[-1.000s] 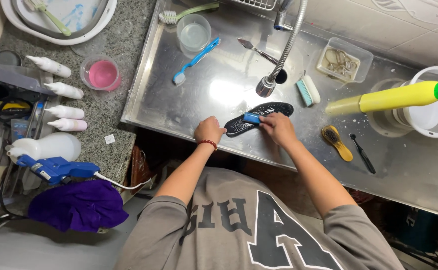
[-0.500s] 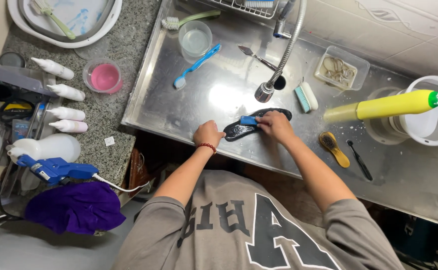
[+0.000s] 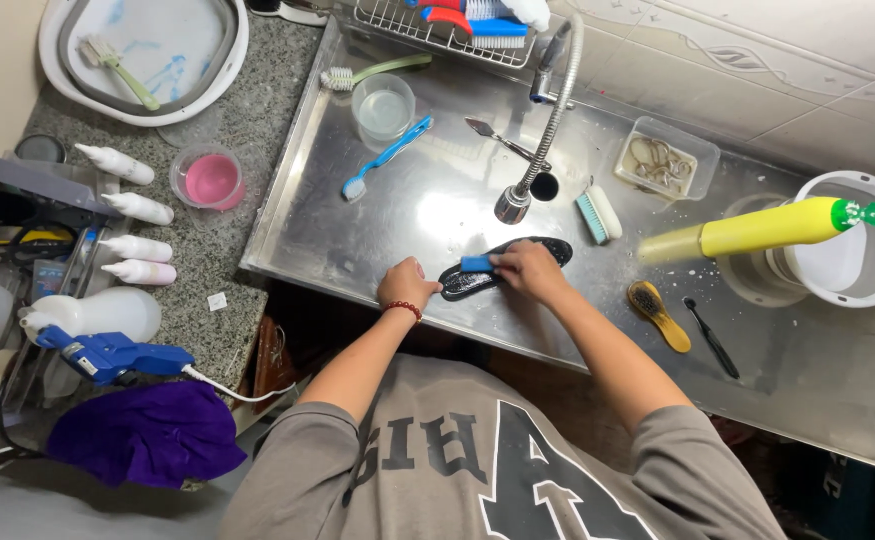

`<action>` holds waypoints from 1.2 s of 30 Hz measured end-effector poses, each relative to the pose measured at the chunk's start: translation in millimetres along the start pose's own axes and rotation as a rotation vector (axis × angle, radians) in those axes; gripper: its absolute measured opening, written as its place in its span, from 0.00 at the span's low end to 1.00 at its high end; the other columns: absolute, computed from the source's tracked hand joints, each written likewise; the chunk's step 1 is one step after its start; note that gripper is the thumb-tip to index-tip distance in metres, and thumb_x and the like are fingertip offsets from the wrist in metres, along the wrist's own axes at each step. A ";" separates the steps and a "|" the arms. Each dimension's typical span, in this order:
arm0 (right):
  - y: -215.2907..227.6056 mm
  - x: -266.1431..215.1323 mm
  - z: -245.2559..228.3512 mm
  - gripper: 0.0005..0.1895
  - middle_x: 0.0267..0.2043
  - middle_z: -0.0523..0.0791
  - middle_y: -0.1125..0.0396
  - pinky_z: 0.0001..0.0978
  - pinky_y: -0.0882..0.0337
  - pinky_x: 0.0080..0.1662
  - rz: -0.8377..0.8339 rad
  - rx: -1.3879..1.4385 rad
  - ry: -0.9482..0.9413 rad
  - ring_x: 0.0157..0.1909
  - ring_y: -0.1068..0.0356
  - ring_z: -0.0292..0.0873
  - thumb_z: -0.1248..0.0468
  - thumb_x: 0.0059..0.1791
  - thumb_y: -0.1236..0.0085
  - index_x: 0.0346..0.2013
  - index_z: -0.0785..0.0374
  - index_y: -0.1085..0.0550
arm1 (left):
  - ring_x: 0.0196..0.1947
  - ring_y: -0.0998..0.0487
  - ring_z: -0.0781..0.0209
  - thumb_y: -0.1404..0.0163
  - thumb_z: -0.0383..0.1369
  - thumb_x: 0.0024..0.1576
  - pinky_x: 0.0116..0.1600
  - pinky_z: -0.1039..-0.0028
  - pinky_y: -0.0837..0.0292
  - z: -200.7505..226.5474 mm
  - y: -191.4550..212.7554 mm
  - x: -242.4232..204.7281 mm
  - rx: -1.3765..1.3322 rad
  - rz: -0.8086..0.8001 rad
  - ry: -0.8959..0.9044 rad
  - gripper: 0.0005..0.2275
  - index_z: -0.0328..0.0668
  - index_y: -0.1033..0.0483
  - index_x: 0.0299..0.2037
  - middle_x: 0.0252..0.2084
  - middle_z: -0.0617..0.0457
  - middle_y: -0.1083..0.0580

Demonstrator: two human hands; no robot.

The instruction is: The person rinses a black shoe insole under a running tap, then wipes it dry with a purple cloth. They proceed to scrub the insole with a blue brush and rinse it again under the tap.

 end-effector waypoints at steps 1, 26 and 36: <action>-1.9 -1.0 0.3 0.10 0.33 0.48 0.27 0.44 0.28 0.41 0.000 0.002 -0.003 0.37 0.28 0.53 0.63 0.42 0.32 0.38 0.56 0.16 | 0.37 0.18 0.51 0.29 0.41 0.38 0.42 0.61 0.23 1.5 -0.5 -2.1 0.002 -0.003 0.000 0.18 0.44 0.23 0.32 0.35 0.50 0.19; -23.0 -12.7 -18.8 0.09 0.30 0.48 0.29 0.44 0.29 0.40 0.099 0.068 0.019 0.36 0.29 0.52 0.63 0.43 0.33 0.38 0.58 0.17 | 0.36 0.15 0.46 0.58 0.33 0.58 0.40 0.63 0.17 -31.8 -34.5 54.0 -0.862 -0.420 0.162 0.15 0.26 0.25 0.45 0.40 0.33 0.20; -30.9 -20.7 -11.3 0.10 0.28 0.47 0.29 0.44 0.29 0.39 0.039 0.162 0.081 0.34 0.29 0.51 0.62 0.41 0.31 0.36 0.58 0.17 | 0.34 0.15 0.48 0.55 0.48 0.63 0.37 0.66 0.17 -32.7 -37.3 57.2 -0.837 -0.390 0.139 0.24 0.26 0.26 0.45 0.39 0.34 0.19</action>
Point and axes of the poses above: each hand's wrist, its own x-axis towards the middle knuckle, its own y-axis out of the back of the hand, z = x × y, the point moved 1 cm from there along x, towards the middle knuckle
